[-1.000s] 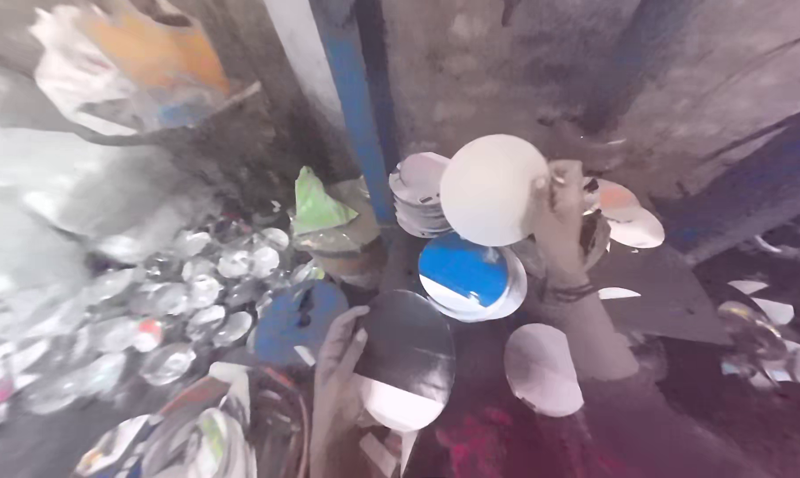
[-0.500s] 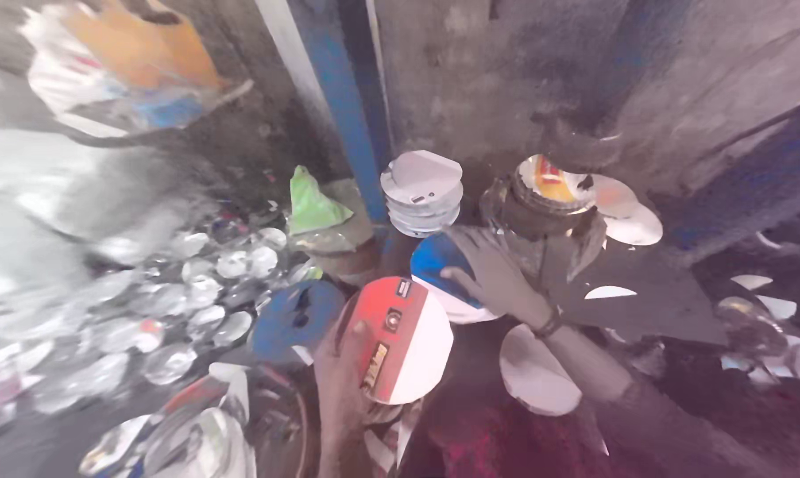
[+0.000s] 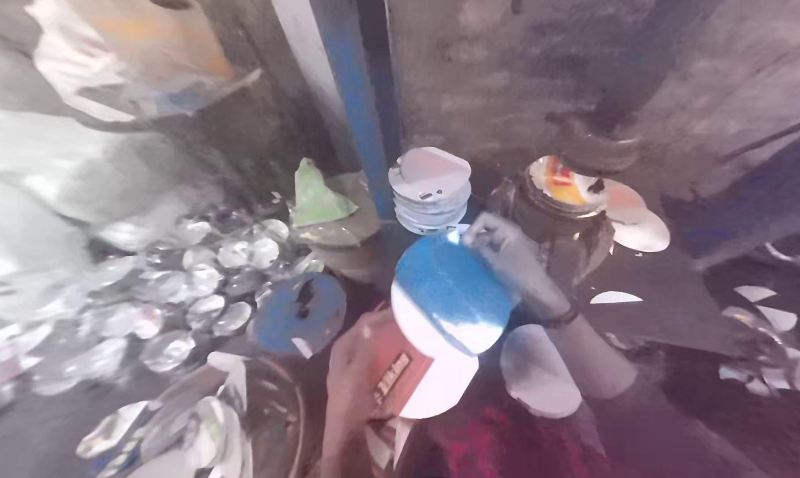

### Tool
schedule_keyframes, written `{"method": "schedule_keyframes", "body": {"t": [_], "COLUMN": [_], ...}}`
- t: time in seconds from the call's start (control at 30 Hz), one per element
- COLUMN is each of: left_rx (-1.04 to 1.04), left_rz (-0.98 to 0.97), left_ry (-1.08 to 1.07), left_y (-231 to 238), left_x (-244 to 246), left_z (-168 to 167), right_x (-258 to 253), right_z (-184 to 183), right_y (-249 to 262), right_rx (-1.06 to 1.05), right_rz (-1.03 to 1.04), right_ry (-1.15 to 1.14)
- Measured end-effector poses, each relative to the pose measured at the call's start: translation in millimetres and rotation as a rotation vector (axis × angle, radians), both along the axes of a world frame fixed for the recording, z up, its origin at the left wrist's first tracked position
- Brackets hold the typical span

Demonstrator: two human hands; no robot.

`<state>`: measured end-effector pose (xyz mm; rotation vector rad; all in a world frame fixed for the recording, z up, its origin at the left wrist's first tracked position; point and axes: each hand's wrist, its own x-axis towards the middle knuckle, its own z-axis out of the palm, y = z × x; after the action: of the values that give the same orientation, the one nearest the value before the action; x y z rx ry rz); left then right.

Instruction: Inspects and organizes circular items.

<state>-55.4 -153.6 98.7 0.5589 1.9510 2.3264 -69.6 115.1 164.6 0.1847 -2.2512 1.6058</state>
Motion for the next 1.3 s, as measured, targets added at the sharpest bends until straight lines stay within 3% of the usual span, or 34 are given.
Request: {"method": "schedule_keyframes", "body": {"t": [0.1,0.23,0.43,0.57,0.63,0.73,0.9,1.03,1.3], "left_rx": [-0.067,-0.164,-0.066,0.027,0.114,0.294,0.296,0.282,0.172], "left_rz": [0.146,0.299,0.319,0.300,0.338,0.373,0.361,0.331,0.456], "left_ry": [0.016,-0.021,-0.024,-0.135,-0.229,-0.335,-0.147,-0.043,0.047], "left_y": [23.9,19.8,16.7,17.6,19.7,17.1,6.8,24.7,53.0], "left_x": [3.1,2.0,-1.5,-0.2,-1.2,-5.1,-8.1,-10.4,-3.5], "left_z": [4.5,1.5,-5.9,-1.4,2.5,0.3,-7.3,-10.8,-5.8], "right_x": [1.3,-13.9,-13.7,-18.7,-21.1,-12.0,9.7,31.0,78.0], "right_z": [-10.8,-18.6,-24.2,-31.5,-31.0,-23.1,-10.8,-9.7,-24.5], "right_y": [-15.2,13.2,6.8,7.8,8.3,8.3,22.9,-1.4,-24.2], "right_rx": [0.230,0.564,0.662,0.794,0.760,0.541,0.145,0.076,-0.034], "right_rz": [-0.083,-0.233,-0.298,-0.365,-0.370,-0.384,-0.289,-0.200,-0.169], "right_ry": [0.005,0.055,0.004,-0.177,-0.115,0.024,0.143,0.095,-0.025]}}
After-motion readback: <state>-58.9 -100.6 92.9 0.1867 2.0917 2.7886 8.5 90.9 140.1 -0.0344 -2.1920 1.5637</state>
